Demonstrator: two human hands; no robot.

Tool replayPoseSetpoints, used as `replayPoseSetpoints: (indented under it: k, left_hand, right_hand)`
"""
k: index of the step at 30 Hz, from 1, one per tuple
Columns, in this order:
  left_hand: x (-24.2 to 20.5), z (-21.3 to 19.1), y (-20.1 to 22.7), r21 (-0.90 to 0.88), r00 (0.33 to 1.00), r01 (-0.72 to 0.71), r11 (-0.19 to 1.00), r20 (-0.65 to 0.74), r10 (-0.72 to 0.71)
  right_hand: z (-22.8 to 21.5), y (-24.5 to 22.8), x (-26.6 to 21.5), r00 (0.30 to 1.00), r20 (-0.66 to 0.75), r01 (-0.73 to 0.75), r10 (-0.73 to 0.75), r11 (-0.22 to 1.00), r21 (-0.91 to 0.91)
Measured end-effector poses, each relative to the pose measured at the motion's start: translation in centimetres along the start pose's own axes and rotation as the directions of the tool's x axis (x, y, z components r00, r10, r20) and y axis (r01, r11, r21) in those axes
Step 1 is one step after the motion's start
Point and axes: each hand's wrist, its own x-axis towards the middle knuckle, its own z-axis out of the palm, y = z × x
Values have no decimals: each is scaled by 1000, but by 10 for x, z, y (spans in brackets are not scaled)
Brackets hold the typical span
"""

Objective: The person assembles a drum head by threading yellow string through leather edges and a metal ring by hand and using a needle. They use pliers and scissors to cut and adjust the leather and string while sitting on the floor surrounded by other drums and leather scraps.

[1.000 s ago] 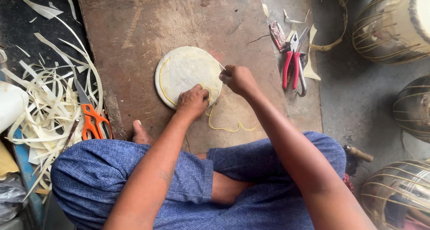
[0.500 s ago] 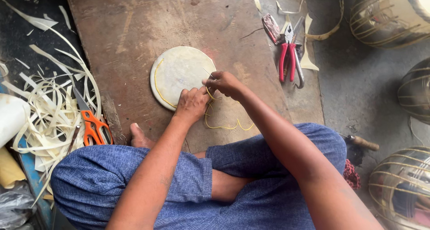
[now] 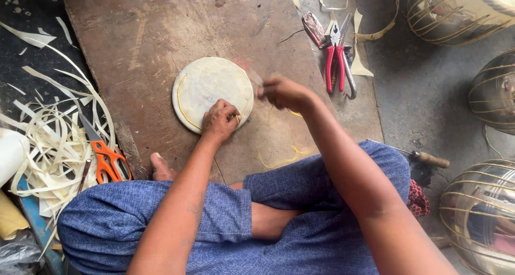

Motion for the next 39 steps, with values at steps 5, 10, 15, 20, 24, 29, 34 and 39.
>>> replayPoseSetpoints:
  k: [5,10,15,20,24,29,34,39]
  left_hand:
    - [-5,2,3,141,997,-78,987,-15,81]
    - [-12,7,8,320,968,-202,926,-82,239]
    - [-12,4,11,321,961,-231,918,-75,268]
    - [-10,4,12,321,971,-215,922,-33,238]
    - [-16,8,7,374,969,-225,900,-14,248]
    - [-10,1,14,325,961,-241,915,-51,271]
    - [-9,10,9,334,976,-186,924,-45,213]
    - [21,8,22,413,983,-175,894,127,133]
  right_hand:
    - [8,-11,0,977,-69,206,-204,794,572]
    - [-31,11,29,935,-346,281,-79,760,586]
    - [-67,45,56,897,-442,263,11,791,553]
    - [-77,74,87,815,-566,219,123,839,498]
    - [-96,118,114,741,-671,380,-20,837,394]
    - [-91,91,107,796,-605,325,-7,848,419]
    - [-103,2,12,888,-460,130,3,958,257]
    - [-91,-72,-84,943,-291,154,-161,987,-47]
